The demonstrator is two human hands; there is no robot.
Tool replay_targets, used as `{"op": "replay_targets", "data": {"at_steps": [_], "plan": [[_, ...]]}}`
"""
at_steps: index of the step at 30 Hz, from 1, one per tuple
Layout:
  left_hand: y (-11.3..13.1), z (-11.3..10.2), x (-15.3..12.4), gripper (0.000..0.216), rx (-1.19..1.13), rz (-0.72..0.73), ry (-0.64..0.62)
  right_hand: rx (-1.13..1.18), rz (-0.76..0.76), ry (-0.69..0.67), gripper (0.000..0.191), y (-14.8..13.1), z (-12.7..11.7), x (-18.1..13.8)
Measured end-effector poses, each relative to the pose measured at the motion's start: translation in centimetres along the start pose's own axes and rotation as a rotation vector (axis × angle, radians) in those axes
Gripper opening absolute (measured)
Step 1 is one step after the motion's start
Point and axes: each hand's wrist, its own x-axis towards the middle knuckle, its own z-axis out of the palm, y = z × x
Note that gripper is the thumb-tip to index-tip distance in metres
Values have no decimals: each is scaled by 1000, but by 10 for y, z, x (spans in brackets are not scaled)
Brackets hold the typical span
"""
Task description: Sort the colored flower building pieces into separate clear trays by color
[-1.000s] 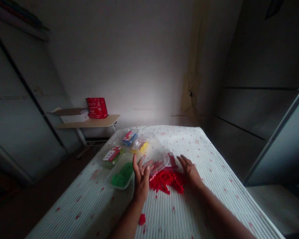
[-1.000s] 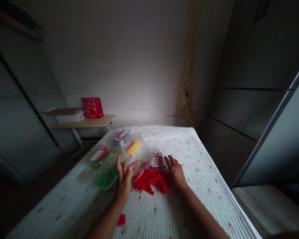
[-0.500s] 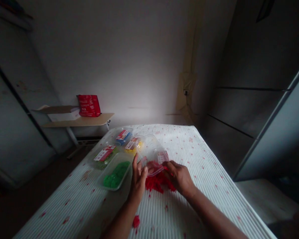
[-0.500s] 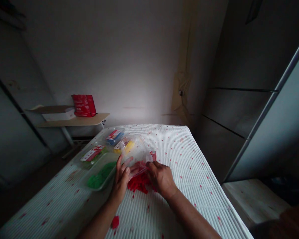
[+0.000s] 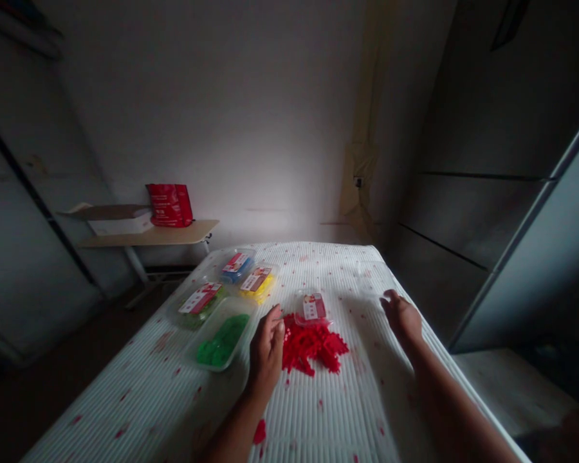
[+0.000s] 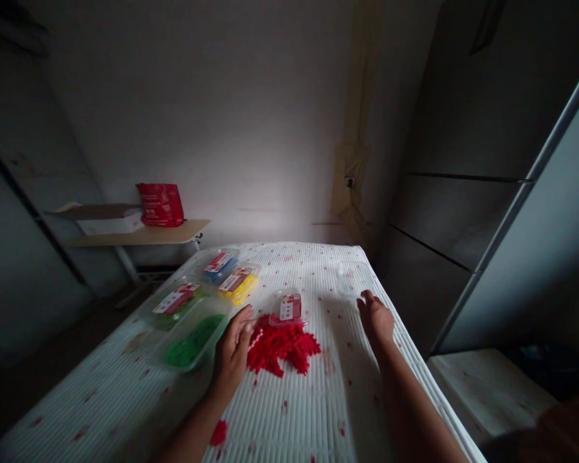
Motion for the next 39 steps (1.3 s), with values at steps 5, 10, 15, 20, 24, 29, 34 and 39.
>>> {"op": "replay_targets", "data": {"at_steps": [5, 10, 15, 20, 24, 29, 34, 39], "plan": [[1, 5, 5, 33, 130, 56, 10, -62, 44, -41, 48, -2, 5, -3], [12, 14, 23, 29, 218, 119, -22, -2, -50, 38, 46, -23, -3, -12], [24, 22, 34, 28, 226, 151, -30, 225, -537, -107, 47, -61, -4, -26], [28, 16, 27, 27, 249, 133, -86, 210, -727, -155, 40, -88, 7, -36], [34, 4, 17, 29, 315, 222, -184, 382, -738, 34, 29, -92, 13, -35], [49, -11, 16, 47, 402, 327, -150, 646, -588, 211, 22, -97, -16, -37], [71, -41, 26, 56, 406, 359, -20, 1081, -445, -55, 18, -110, -66, -52], [97, -87, 20, 41, 193, 32, -172, 1447, -378, -581, 20, -130, -83, -74]]}}
